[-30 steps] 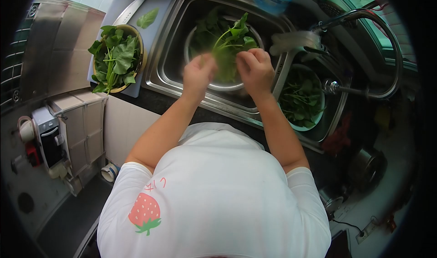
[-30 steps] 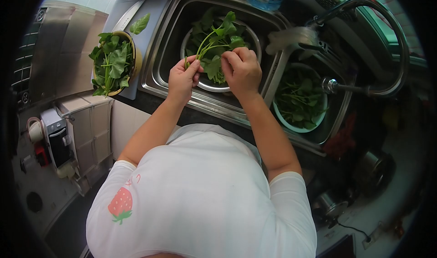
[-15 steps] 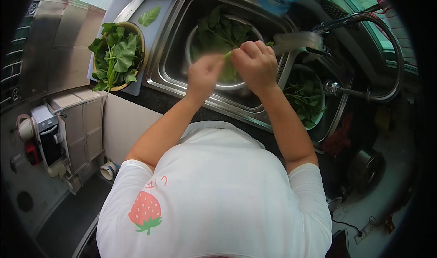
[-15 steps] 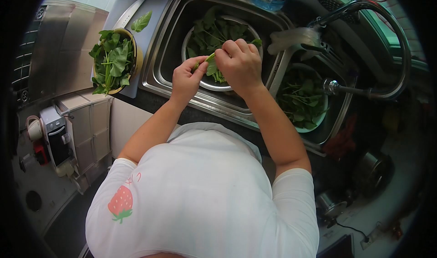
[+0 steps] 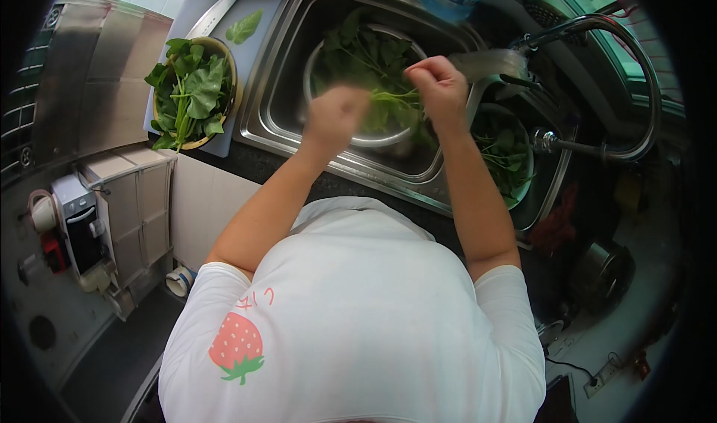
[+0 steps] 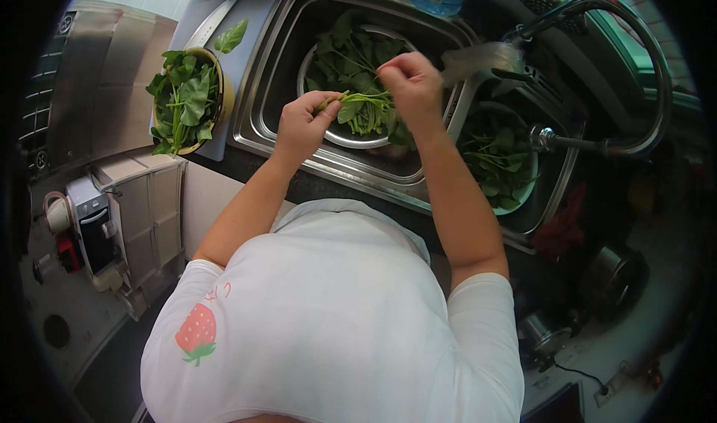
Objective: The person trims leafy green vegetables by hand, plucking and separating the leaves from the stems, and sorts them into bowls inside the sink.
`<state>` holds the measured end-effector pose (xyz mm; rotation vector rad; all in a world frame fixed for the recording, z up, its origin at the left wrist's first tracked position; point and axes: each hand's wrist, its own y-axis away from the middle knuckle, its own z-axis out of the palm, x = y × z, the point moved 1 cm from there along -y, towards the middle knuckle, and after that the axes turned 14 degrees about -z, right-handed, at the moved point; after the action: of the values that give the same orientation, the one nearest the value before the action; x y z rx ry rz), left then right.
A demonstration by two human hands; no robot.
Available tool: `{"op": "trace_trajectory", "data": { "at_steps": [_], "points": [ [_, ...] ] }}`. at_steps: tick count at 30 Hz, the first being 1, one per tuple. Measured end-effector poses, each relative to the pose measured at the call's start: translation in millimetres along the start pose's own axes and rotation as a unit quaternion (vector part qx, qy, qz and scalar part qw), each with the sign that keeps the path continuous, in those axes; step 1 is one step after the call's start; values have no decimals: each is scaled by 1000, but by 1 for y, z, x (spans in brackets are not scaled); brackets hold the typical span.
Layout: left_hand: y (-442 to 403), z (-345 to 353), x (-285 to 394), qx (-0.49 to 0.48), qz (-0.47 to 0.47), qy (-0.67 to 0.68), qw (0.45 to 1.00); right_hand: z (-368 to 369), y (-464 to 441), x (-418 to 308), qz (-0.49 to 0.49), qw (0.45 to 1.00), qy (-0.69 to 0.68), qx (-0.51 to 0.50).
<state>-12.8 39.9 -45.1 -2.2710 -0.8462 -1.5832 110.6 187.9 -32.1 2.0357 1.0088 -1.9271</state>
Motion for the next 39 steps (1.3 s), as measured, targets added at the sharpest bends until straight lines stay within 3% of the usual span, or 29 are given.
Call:
{"op": "trace_trajectory", "data": {
  "at_steps": [1, 3, 6, 7, 9, 10, 13, 16, 19, 22, 28, 34, 39],
  "points": [
    [0, -4, 1, -35, -85, 78, 993, -15, -8, 6, 100, 986, -113, 69],
    [1, -15, 6, -103, -251, 228, 935, -40, -22, 0, 175, 937, -228, 197],
    [3, -23, 6, -121, -332, 299, 886, -71, -32, -6, 132, 958, -243, 76],
    [2, -24, 6, -128, -349, 318, 872, -72, -34, -11, 82, 989, -120, 2],
    [1, -24, 3, -139, -347, 316, 872, -60, -31, -27, -19, 981, 130, -146],
    [0, -23, -2, -145, -343, 316, 872, -50, -27, -35, 11, 960, 130, -247],
    [0, -21, 0, -152, -342, 312, 873, -21, -16, -26, -22, 920, 161, -357],
    [-1, -22, -3, -162, -347, 322, 866, -12, -13, -6, 78, 910, 34, -406],
    [-1, -24, -4, -170, -352, 327, 860, -11, -14, 4, 214, 877, -47, -428],
    [-1, -23, -5, -170, -356, 325, 860, -11, -9, 13, 246, 857, -85, -444],
    [-3, -23, -5, -149, -357, 315, 866, -12, -6, 11, 236, 873, 56, -423],
    [-5, -20, -4, -148, -375, 313, 860, -8, 4, 18, 224, 903, -123, -346],
    [-4, -18, -6, -176, -377, 308, 855, -11, 0, 3, 257, 886, -122, -366]
  ]
}}
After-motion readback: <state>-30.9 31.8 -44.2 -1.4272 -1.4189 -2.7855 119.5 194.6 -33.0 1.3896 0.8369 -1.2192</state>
